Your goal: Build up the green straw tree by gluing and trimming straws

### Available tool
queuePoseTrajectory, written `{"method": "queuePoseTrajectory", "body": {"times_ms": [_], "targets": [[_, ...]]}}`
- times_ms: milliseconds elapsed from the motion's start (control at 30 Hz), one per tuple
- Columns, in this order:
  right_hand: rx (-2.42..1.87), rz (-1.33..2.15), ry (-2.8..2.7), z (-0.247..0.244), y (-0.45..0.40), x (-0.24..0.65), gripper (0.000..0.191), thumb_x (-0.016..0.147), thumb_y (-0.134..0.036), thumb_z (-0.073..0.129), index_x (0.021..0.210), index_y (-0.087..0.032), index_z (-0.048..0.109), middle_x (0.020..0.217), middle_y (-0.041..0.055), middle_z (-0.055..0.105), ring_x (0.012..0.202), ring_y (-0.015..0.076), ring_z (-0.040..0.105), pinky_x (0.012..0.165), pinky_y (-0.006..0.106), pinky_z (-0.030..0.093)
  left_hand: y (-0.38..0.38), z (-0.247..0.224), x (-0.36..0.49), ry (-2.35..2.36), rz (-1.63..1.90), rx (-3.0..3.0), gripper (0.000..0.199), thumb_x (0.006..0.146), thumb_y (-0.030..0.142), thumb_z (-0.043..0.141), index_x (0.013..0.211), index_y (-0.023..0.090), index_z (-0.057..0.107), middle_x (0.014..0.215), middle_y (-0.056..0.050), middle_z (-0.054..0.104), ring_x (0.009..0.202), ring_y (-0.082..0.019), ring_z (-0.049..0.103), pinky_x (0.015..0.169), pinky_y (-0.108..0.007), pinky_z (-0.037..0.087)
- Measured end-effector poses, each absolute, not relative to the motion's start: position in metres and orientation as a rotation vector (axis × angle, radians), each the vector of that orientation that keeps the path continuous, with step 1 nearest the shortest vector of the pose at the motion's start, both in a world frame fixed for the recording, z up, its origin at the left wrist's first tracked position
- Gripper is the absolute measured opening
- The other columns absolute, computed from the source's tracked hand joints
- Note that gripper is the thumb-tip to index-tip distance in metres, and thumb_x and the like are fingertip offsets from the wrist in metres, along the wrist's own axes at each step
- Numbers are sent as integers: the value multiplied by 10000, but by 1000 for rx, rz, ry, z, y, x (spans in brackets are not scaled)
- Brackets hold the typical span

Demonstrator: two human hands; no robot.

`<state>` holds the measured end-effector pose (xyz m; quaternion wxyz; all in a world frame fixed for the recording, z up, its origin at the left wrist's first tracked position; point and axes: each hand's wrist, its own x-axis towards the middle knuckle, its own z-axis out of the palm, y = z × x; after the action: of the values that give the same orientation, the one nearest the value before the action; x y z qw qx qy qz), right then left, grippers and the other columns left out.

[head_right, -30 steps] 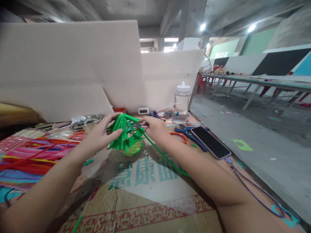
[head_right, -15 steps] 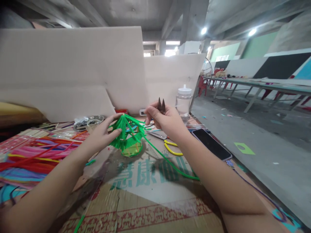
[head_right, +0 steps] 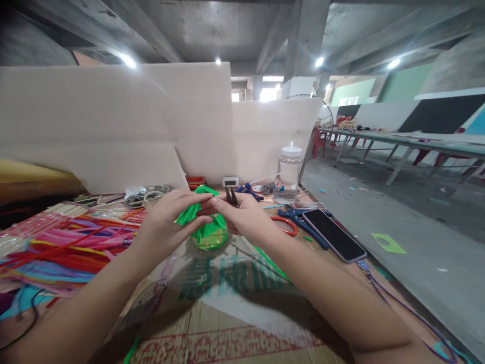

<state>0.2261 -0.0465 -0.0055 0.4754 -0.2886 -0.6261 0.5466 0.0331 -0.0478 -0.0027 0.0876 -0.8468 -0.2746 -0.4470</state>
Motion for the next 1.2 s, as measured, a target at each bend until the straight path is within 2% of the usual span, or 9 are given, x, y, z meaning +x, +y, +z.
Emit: {"method": "queuePoseTrajectory", "body": {"times_ms": [167,333,467,567,633,733,967,1100,1200], "targets": [[-710,1505,-1555,-11,-54,220,406,796,-587,702,779,-230,508,426,-146,267,364,50,159,340,196,154,-47,-4,35,-662,-1417,-2389,109,957,243,608,975,233,715,948,-30,740,879,-171,671,798,-320,519],[-810,1261,-1635,1,-48,231,403,832,-571,668,916,-177,658,445,-119,296,380,58,212,364,221,147,-47,6,15,-986,-1516,-2413,137,979,268,548,916,226,662,910,-3,714,881,-172,661,824,-318,516],[-867,976,-1412,9,-17,262,384,776,-491,746,980,-181,646,478,-109,367,383,48,230,372,222,149,-31,16,-19,-1427,-1650,-2140,375,1042,470,341,880,227,576,867,-13,603,883,-206,616,836,-377,512],[-1025,869,-1375,5,7,282,363,723,-490,777,807,-191,589,446,-108,374,363,47,252,364,217,172,-10,18,-42,-1523,-1578,-2052,487,1007,540,349,667,231,512,722,-58,508,865,-302,603,876,-523,484],[-1105,784,-1472,-2,19,286,344,748,-492,739,737,-185,586,490,-61,476,398,63,347,385,215,248,3,15,-49,-1619,-1369,-2039,410,978,497,389,791,222,629,888,-123,593,1008,-376,604,951,-608,447],[-1149,646,-1681,-16,27,280,226,796,-390,685,845,-170,673,721,27,673,595,123,566,542,235,439,13,7,-42,-1603,-1303,-2165,448,881,426,539,1254,186,606,1245,-157,600,1150,-338,595,1028,-531,464],[-1251,420,-1956,-32,25,263,335,916,-357,547,1145,-155,685,1065,102,715,954,231,637,875,371,493,-5,-8,6,-1503,-1314,-2619,503,905,527,558,1257,178,640,1284,-94,669,1200,-267,612,1064,-427,458],[-1245,218,-2120,-18,6,265,541,991,-385,441,1468,-131,455,1349,176,567,1258,278,526,1048,434,412,-5,-16,12,-1393,-1296,-2724,506,925,476,554,1321,163,585,1321,-105,643,1220,-264,604,1056,-425,474],[-1111,72,-2204,-8,-5,267,486,1010,-329,423,1466,-168,470,1239,149,600,1122,242,593,964,382,459,0,-19,10,-1388,-1311,-2750,477,930,448,560,1314,167,588,1310,-99,648,1217,-261,607,1057,-430,477]]}}
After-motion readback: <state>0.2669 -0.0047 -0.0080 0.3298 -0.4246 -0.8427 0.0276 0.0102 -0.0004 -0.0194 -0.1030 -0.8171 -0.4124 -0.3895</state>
